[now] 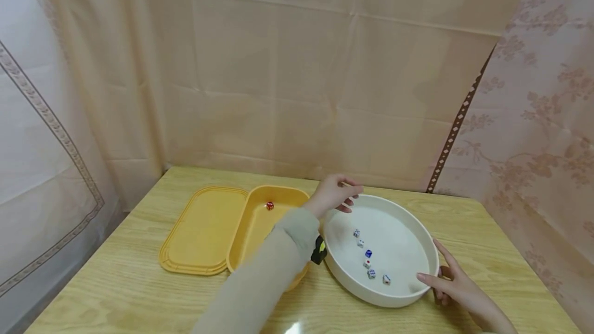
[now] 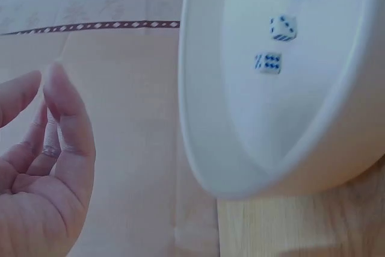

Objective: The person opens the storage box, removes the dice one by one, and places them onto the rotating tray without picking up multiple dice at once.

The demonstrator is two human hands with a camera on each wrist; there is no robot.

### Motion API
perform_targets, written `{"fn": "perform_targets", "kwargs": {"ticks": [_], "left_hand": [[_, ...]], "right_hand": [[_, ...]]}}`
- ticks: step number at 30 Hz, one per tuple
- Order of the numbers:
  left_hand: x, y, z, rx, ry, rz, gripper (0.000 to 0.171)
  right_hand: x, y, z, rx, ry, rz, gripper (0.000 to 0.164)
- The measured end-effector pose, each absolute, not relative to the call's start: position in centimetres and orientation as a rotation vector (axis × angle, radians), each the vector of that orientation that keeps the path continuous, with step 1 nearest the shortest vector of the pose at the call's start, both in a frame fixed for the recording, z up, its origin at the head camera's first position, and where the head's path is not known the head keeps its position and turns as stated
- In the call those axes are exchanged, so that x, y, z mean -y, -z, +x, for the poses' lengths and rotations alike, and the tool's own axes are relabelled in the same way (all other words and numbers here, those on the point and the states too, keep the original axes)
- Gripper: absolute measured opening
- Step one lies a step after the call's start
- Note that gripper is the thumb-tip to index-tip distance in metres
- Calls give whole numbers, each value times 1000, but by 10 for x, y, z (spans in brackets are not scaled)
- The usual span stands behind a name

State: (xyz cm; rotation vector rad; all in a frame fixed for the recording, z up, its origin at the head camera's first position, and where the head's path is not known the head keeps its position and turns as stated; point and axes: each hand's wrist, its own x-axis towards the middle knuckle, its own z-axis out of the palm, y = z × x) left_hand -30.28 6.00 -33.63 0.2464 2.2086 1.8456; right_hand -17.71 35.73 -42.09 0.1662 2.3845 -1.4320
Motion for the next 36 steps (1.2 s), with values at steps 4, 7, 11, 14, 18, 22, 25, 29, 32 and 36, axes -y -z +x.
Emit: {"fn": "perform_targets", "kwargs": {"ticks": [4, 7, 11, 14, 18, 22, 25, 29, 32, 36], "left_hand": [[-49, 335, -309, -2212, -1887, 238, 28], [-41, 337, -311, -2210, -1941, 200, 27], [-30, 341, -314, -2206, -2025, 153, 26], [-23, 344, -315, -2208, -2065, 148, 26], [-15, 346, -315, -2206, -2088, 144, 28], [-8, 351, -316, -2209, -2088, 90, 31], [-1, 354, -317, -2222, -2088, 39, 32], [9, 359, -316, -2220, -2106, -32, 33], [16, 364, -315, -2184, -2145, -69, 32], [25, 369, -315, -2144, -2185, -98, 30]], "right_hand": [[-357, 419, -177, -2378, 1436, 173, 106], [-356, 419, -177, -2377, 1434, 179, 106], [-356, 418, -177, -2387, 1422, 164, 103], [-357, 418, -178, -2393, 1416, 153, 101], [-356, 420, -178, -2388, 1430, 166, 103], [-356, 420, -177, -2390, 1428, 165, 103], [-356, 421, -177, -2399, 1416, 160, 102], [-357, 422, -177, -2412, 1407, 155, 102], [-357, 423, -177, -2410, 1409, 174, 103], [-356, 422, -177, -2399, 1418, 195, 104]]}}
